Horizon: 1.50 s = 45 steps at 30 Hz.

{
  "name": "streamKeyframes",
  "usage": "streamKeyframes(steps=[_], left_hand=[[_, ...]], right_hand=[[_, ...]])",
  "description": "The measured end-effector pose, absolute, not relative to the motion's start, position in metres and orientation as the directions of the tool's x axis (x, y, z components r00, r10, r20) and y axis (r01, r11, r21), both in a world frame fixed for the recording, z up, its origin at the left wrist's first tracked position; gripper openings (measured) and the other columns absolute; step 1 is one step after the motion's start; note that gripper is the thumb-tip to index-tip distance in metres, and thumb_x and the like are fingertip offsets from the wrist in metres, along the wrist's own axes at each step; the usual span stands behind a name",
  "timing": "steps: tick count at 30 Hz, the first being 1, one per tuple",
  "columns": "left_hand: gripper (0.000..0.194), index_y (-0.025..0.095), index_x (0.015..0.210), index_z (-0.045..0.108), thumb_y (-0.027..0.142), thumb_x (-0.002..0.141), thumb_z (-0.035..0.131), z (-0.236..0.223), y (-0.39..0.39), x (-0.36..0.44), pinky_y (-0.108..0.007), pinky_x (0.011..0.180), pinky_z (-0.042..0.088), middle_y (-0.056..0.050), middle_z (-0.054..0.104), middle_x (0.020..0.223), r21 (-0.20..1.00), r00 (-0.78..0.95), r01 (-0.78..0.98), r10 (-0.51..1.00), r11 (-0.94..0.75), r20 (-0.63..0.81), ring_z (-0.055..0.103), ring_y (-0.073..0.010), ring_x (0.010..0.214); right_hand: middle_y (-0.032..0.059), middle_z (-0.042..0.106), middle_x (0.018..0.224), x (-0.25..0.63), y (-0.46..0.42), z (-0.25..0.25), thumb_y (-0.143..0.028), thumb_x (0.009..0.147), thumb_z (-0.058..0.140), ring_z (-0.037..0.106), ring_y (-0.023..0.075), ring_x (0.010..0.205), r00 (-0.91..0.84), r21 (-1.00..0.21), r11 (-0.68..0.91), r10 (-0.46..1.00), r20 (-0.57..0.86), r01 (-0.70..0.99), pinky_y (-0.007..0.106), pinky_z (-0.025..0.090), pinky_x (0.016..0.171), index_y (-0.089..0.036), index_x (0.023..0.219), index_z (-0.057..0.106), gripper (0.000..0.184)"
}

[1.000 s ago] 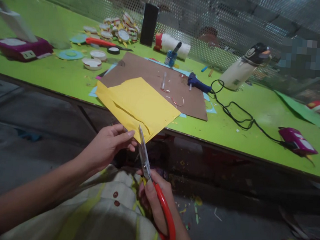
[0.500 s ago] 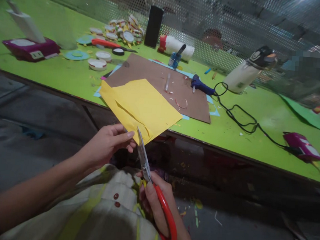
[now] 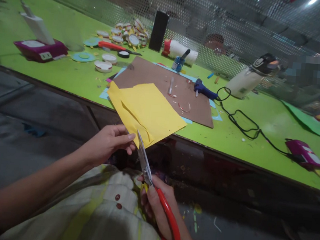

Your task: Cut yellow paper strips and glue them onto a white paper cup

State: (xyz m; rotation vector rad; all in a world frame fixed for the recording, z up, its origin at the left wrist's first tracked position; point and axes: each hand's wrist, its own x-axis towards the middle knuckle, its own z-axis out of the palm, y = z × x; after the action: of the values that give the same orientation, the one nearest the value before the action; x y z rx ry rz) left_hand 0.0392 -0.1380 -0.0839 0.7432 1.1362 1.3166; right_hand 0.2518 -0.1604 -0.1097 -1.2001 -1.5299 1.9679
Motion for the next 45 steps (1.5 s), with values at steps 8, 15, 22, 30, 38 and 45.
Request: streamKeyframes(steps=[8,15,22,30,38,45], left_hand=[[0.014,0.009,0.072,0.066,0.023,0.069,0.069,-0.082,-0.137,0.031,-0.022,0.050,0.048,-0.005,0.063,0.064,0.918,-0.063,-0.335,0.967,0.213,-0.247,0.057,-0.0114,0.055],[0.017,0.008,0.075,0.065,0.024,0.069,0.069,-0.086,-0.134,0.025,-0.023,0.052,0.049,-0.007,0.065,0.069,0.904,-0.011,-0.342,0.960,0.258,-0.279,0.058,-0.0122,0.057],[0.016,0.013,0.067,0.059,0.027,0.074,0.065,-0.085,-0.137,0.017,-0.020,0.050,0.047,-0.001,0.061,0.062,0.939,-0.273,-0.338,0.948,0.067,-0.166,0.057,-0.0101,0.054],[0.014,0.015,0.068,0.054,0.024,0.073,0.064,-0.079,-0.131,0.018,-0.025,0.052,0.052,0.003,0.058,0.055,0.897,-0.312,-0.437,0.924,0.070,-0.223,0.057,-0.0103,0.048],[0.009,0.016,0.076,0.049,0.021,0.079,0.056,-0.077,-0.132,0.025,-0.024,0.047,0.052,0.002,0.059,0.055,0.895,-0.306,-0.437,0.922,0.085,-0.237,0.059,-0.0115,0.046],[0.017,0.016,0.076,0.050,0.028,0.076,0.061,-0.079,-0.134,0.028,-0.024,0.048,0.052,0.002,0.061,0.059,0.893,-0.321,-0.447,0.922,0.053,-0.215,0.060,-0.0110,0.047]], right_hand=[[-0.0024,0.047,0.060,0.253,-0.159,-0.108,-0.064,0.082,0.043,0.031,0.0056,0.042,-0.600,-0.926,-0.307,0.706,-0.376,0.219,0.018,0.023,0.037,-0.015,0.108,0.055,0.056],[-0.0037,0.046,0.057,0.253,-0.157,-0.109,-0.066,0.081,0.043,0.034,0.0059,0.041,-0.592,-0.909,-0.310,0.690,-0.416,0.278,0.017,0.024,0.038,-0.016,0.108,0.055,0.058],[-0.0045,0.043,0.057,0.249,-0.157,-0.105,-0.062,0.082,0.047,0.031,0.0055,0.042,-0.595,-0.910,-0.319,0.689,-0.414,0.265,0.019,0.022,0.040,-0.018,0.104,0.059,0.050],[-0.0039,0.041,0.058,0.246,-0.157,-0.104,-0.062,0.081,0.048,0.029,0.0055,0.042,-0.591,-0.915,-0.300,0.698,-0.404,0.271,0.020,0.021,0.039,-0.017,0.102,0.059,0.051],[-0.0050,0.040,0.054,0.246,-0.159,-0.105,-0.062,0.082,0.047,0.026,0.0052,0.040,-0.605,-0.919,-0.304,0.692,-0.394,0.252,0.019,0.018,0.038,-0.016,0.101,0.059,0.051],[-0.0047,0.041,0.053,0.246,-0.162,-0.106,-0.062,0.081,0.048,0.026,0.0056,0.040,-0.596,-0.924,-0.310,0.707,-0.382,0.224,0.019,0.018,0.037,-0.015,0.101,0.059,0.053]])
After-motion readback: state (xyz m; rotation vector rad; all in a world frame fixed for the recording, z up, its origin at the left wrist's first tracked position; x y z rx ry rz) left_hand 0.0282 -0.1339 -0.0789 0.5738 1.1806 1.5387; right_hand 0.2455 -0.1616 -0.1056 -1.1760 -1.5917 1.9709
